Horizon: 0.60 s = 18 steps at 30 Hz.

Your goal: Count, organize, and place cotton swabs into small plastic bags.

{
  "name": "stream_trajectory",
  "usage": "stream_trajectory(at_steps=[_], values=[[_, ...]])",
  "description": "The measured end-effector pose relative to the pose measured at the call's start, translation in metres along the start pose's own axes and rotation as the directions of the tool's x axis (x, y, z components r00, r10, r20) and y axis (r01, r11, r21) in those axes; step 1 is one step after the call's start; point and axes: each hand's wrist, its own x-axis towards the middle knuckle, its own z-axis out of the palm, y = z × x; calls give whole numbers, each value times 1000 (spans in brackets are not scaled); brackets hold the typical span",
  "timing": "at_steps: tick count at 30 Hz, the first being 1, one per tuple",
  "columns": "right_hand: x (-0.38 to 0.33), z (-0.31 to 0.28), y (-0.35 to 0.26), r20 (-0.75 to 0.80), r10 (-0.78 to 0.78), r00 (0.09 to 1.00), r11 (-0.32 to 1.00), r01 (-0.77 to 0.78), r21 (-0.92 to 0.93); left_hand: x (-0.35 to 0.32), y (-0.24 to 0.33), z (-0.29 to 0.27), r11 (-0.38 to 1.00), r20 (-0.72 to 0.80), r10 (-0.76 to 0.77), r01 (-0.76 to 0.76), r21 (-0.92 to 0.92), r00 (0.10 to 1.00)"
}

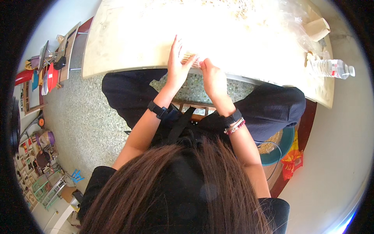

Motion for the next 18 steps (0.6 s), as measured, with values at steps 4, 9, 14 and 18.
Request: stream_trajectory(at_steps=[4,9,14,18], values=[[1,3,-3,-32,1,999,999,-3,-50,1,-5,-1,996,-37,67,-64,66,997],[6,-5,3,-5,-139,990,987,138,-79,1,-4,3,996,-53,85,-85,-1,995],[8,-22,1,29,-63,998,995,60,82,1,-8,-5,990,-4,-57,56,-127,998],[6,-22,3,27,0,1000,968,-7,251,2,-10,-5,980,-6,-69,66,-188,998]])
